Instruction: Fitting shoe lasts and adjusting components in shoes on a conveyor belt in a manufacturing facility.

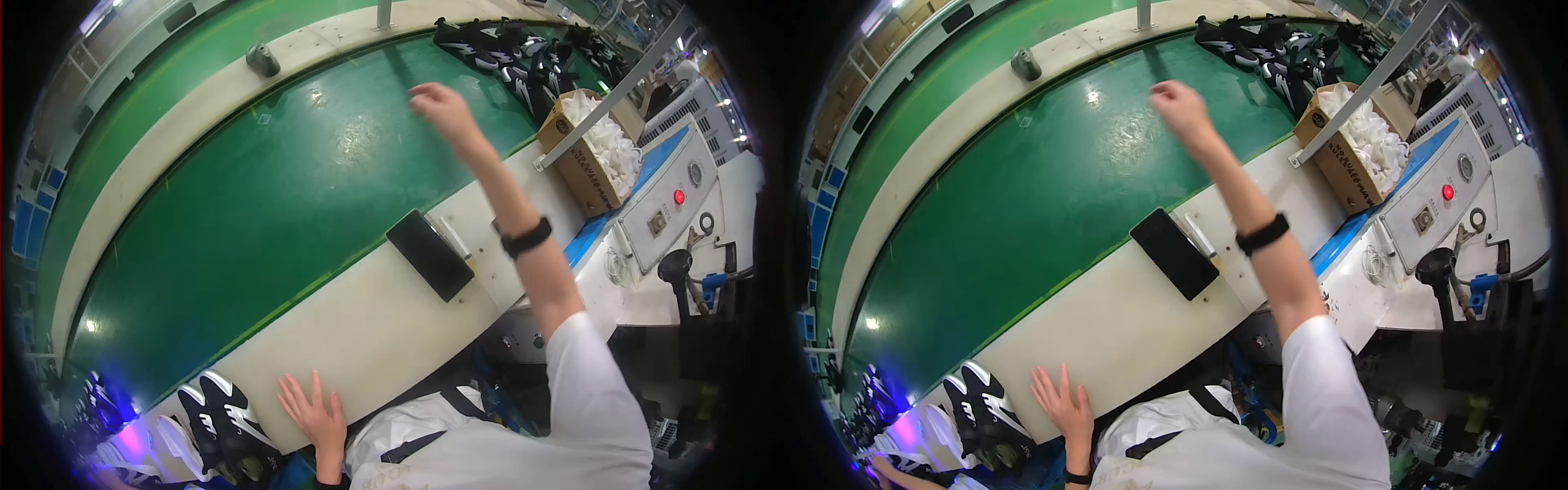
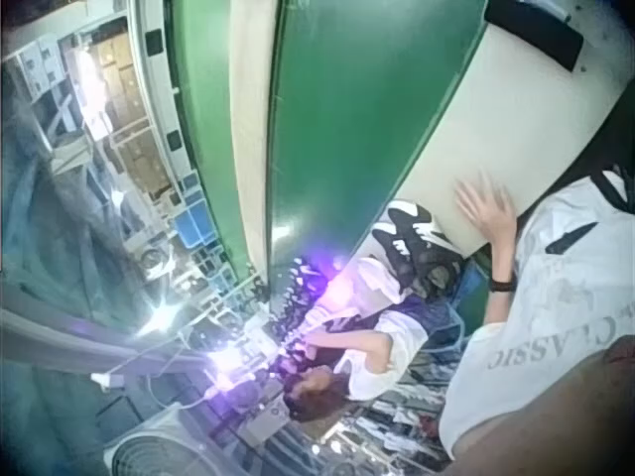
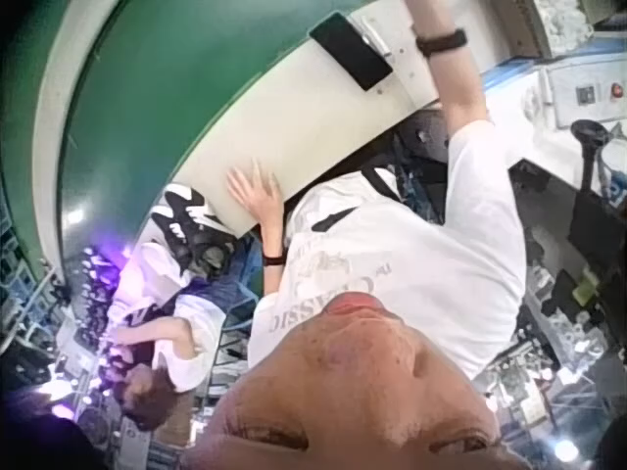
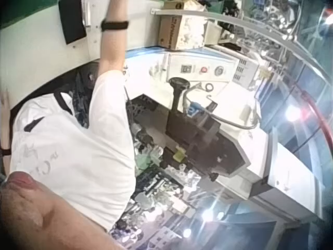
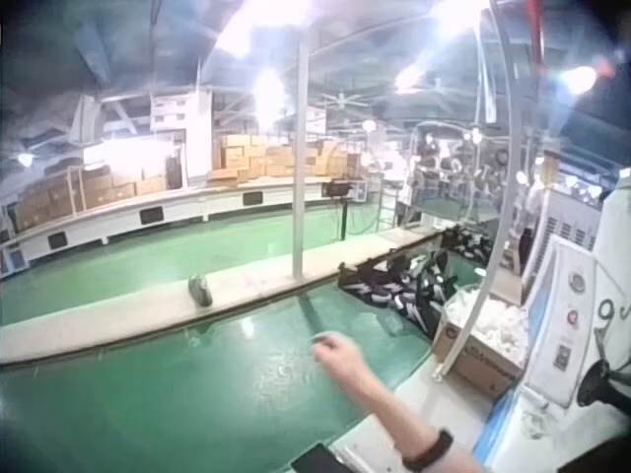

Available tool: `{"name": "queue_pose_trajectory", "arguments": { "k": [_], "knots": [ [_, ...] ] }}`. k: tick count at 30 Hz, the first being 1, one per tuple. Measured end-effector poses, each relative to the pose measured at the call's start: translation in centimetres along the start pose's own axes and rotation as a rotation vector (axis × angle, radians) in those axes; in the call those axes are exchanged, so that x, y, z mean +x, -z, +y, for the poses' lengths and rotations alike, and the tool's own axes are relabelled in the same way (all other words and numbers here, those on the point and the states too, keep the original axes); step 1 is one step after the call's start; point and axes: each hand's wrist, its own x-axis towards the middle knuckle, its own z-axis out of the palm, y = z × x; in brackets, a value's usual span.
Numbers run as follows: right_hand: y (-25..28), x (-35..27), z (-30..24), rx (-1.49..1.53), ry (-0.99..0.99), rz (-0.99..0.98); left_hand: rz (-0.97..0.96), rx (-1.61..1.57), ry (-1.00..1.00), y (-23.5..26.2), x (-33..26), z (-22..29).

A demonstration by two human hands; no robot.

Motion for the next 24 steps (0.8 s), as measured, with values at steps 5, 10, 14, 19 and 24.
{"name": "queue_pose_trajectory", "arguments": {
  "k": [5, 10, 14, 19, 24],
  "knots": [
    [11.4, 7.8, 11.1, -0.766, -0.172, 0.408, -0.020, -0.013, 0.011, 0.3, 0.4, 0.6],
    [18.2, 9.1, 16.0, -0.981, -0.440, 0.443, -0.029, 0.025, 0.024, 0.1, -0.2, -0.2],
    [22.4, 9.5, 18.1, -1.060, -0.455, 0.488, -0.037, 0.027, 0.022, 0.2, 0.2, 0.1],
    [22.3, 10.7, 20.0, -1.075, -0.455, 0.575, -0.031, -0.005, 0.033, 0.0, -0.1, -0.4],
    [22.8, 11.3, 20.0, -1.023, -0.447, 0.606, -0.041, 0.040, 0.034, 0.3, 0.0, 0.3]
  ]
}}
